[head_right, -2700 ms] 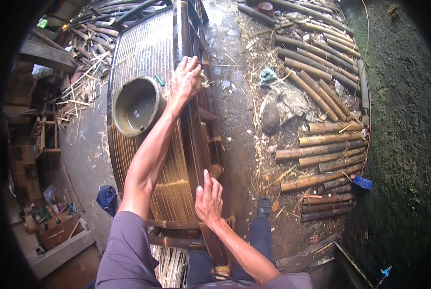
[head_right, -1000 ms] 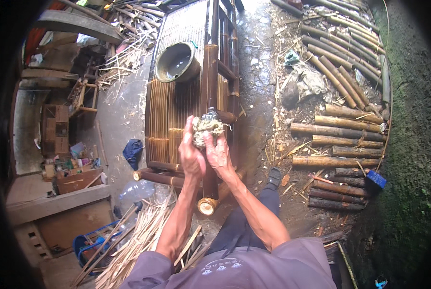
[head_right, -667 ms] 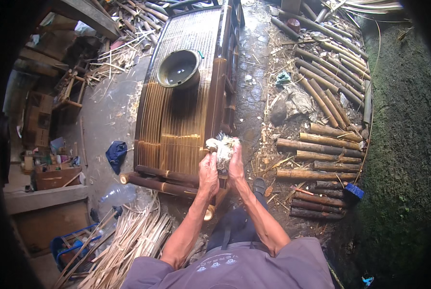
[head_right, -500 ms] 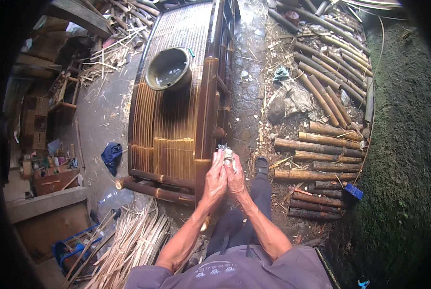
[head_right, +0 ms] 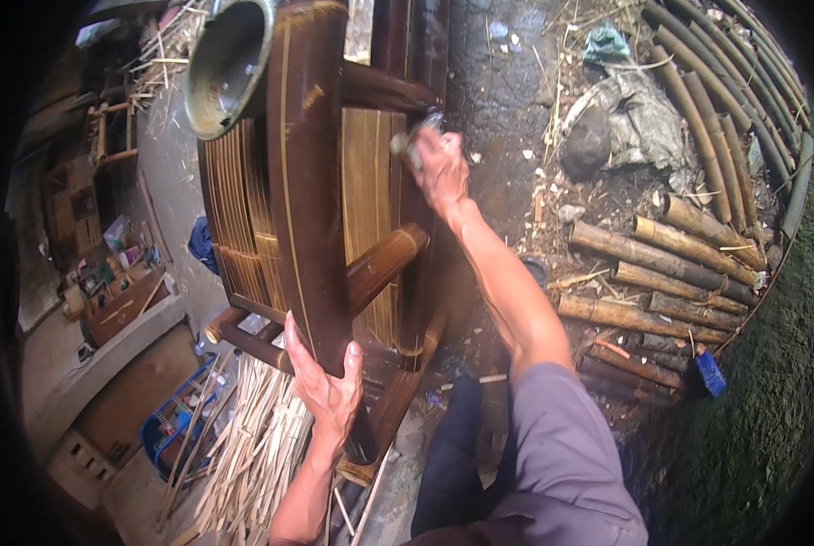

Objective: The person scrubs a large bamboo chair with a cloth, repeatedly dipping it into a metal bowl of water. They wipe the seat, backrest, and legs, repositioning the chair to access different sides.

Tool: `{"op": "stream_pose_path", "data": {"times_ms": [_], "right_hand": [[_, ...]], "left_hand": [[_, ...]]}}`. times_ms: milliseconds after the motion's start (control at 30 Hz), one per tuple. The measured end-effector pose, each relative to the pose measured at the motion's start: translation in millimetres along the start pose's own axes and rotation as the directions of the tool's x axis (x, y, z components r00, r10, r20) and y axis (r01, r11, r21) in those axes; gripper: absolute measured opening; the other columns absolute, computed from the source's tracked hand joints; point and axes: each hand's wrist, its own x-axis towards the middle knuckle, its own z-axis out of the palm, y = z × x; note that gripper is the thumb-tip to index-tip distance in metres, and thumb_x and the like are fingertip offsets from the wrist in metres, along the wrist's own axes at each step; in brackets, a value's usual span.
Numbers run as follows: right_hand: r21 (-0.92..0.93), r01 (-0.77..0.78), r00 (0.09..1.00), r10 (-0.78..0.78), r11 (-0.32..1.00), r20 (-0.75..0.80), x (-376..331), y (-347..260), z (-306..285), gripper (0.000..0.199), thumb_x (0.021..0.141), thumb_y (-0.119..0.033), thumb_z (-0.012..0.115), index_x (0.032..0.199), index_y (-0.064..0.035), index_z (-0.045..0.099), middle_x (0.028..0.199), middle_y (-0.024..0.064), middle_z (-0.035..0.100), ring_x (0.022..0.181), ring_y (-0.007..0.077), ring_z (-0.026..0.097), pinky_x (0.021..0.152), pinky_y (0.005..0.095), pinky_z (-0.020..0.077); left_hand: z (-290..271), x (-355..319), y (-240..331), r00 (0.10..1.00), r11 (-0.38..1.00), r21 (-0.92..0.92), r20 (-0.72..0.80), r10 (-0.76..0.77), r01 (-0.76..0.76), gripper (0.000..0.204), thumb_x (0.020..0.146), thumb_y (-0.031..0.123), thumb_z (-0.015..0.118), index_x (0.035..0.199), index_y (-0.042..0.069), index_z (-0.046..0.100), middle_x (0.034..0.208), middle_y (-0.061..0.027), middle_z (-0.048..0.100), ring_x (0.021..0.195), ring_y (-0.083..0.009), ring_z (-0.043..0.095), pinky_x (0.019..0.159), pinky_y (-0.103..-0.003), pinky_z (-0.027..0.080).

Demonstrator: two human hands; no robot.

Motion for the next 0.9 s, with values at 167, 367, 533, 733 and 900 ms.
{"op": "stream_pose_path", "data": {"times_ms": [167, 367, 533, 733, 900], "right_hand": [[-0.486, 0.483, 0.863, -0.489, 0.728, 0.125, -22.6, 73.0, 37.8, 0.028, 0.087, -0.011, 0.058, 0.114, -0.0142, 0.066, 0.1, 0.0063, 0.066, 0.094, 0.0262, 0.06, 0.083, 0.0375, 0.0524], [0.059, 0.326, 0.817, -0.312, 0.944, 0.485, -33.2, -0.8, -2.8, 0.023, 0.089, -0.013, 0.052, 0.108, -0.0137, 0.064, 0.117, 0.0137, 0.062, 0.099, 0.0335, 0.06, 0.086, 0.0422, 0.0502], [-0.184, 0.175, 0.971, -0.139, 0.967, 0.196, 30.3, 10.4, 12.6, 0.028, 0.088, -0.013, 0.052, 0.114, -0.014, 0.062, 0.107, 0.0172, 0.063, 0.099, 0.0366, 0.057, 0.089, 0.0489, 0.0451], [-0.392, 0.33, 0.942, -0.329, 0.859, 0.071, 10.9, 11.2, -1.2, 0.02, 0.084, -0.009, 0.056, 0.1, -0.0138, 0.067, 0.084, 0.0119, 0.057, 0.081, 0.0288, 0.056, 0.069, 0.0408, 0.0456], [0.245, 0.043, 0.959, -0.109, 0.969, 0.263, -68.9, 14.2, 4.9, 0.044, 0.078, -0.003, 0.063, 0.118, -0.0187, 0.068, 0.106, 0.0049, 0.066, 0.097, 0.0273, 0.061, 0.085, 0.038, 0.0484]], "left_hand": [[9.5, 9.8, 1.5, 0.991, 0.984, 0.123, -0.012, 0.132, -0.129, 0.088, 0.082, 0.028, 0.073, 0.147, -0.006, 0.023, 0.137, -0.0313, 0.043, 0.122, -0.0481, 0.048, 0.101, -0.05, 0.042], [7.4, 0.5, -13.3, 0.999, 1.0, 0.012, -0.014, 0.028, -0.028, 0.09, 0.08, 0.03, 0.074, 0.145, -0.008, 0.024, 0.131, -0.0333, 0.046, 0.116, -0.05, 0.051, 0.097, -0.051, 0.044], [6.7, 6.3, -7.8, 0.999, 1.0, 0.024, 0.042, 0.016, -0.017, 0.09, 0.083, 0.028, 0.073, 0.148, -0.006, 0.021, 0.139, -0.0315, 0.043, 0.123, -0.0464, 0.05, 0.101, -0.046, 0.042], [2.6, 1.2, -11.0, 0.999, 0.999, 0.021, 0.037, 0.034, -0.034, 0.09, 0.079, 0.03, 0.075, 0.143, -0.011, 0.026, 0.132, -0.0342, 0.046, 0.115, -0.0504, 0.052, 0.096, -0.053, 0.044], [2.5, -3.4, -12.0, 0.999, 0.995, 0.093, 0.031, 0.02, -0.023, 0.092, 0.079, 0.034, 0.074, 0.143, -0.011, 0.025, 0.132, -0.0361, 0.044, 0.117, -0.0515, 0.051, 0.096, -0.052, 0.044]]}}
